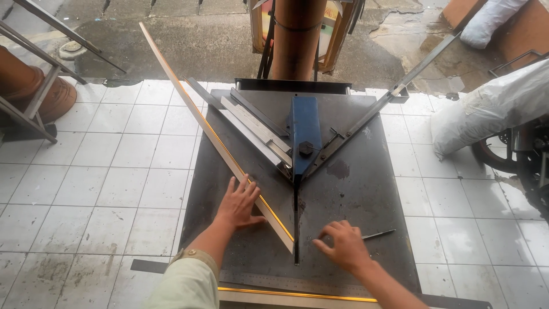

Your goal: Measuring frame moldings with a ruler and cutting them to size using a manual miter cutter.

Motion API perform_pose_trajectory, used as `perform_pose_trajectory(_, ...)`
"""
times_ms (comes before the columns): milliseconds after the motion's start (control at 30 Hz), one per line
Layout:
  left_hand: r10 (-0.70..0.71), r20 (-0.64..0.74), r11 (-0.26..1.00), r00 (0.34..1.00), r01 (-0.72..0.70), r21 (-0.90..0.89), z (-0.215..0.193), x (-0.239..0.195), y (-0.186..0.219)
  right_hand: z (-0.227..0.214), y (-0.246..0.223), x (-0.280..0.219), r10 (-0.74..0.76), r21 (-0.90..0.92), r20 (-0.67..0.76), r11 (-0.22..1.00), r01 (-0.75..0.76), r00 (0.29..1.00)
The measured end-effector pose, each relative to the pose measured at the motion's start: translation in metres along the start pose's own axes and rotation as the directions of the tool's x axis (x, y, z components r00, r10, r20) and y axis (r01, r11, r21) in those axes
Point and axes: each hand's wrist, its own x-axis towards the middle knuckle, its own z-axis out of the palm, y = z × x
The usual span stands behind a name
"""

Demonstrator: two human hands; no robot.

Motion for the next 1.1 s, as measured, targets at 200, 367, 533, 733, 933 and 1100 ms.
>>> perform_pose_trajectory(200, 0.217, -0.154, 0.976, 0.964, -0.212, 0.051, -0.042, 0.002, 0.005, 0.011, -0.095, 0.01, 0.131, -0.008, 0.227, 0.991, -0.133, 0.965)
perform_pose_trajectory(367, 0.157, -0.188, 0.983, 0.969, -0.172, -0.063, -0.054, 0.009, -0.028, -0.069, -0.079, 0.011, -0.067, 0.265, 0.374, 0.963, -0.037, 0.925)
perform_pose_trajectory(533, 0.031, -0.123, 0.999, 0.992, -0.026, 0.04, -0.052, 0.036, -0.054, -0.184, -0.034, 0.001, -0.196, 0.346, 0.347, 0.936, 0.069, 0.917)
perform_pose_trajectory(733, -0.066, -0.269, 0.998, 0.961, 0.06, -0.031, -0.069, 0.033, -0.087, -0.285, 0.068, -0.048, 0.106, 0.376, 0.413, 0.885, -0.276, 0.904)
perform_pose_trajectory(933, -0.001, -0.117, 0.981, 0.993, -0.022, -0.193, -0.068, -0.002, -0.063, -0.304, 0.277, -0.084, 0.396, 0.51, 0.354, 0.678, -0.53, 0.847)
perform_pose_trajectory(1100, 0.152, -0.199, 0.928, 0.968, -0.209, -0.309, -0.059, 0.003, 0.036, -0.223, 0.298, -0.028, 0.216, 0.974, -0.133, -0.153, 0.168, 0.967)
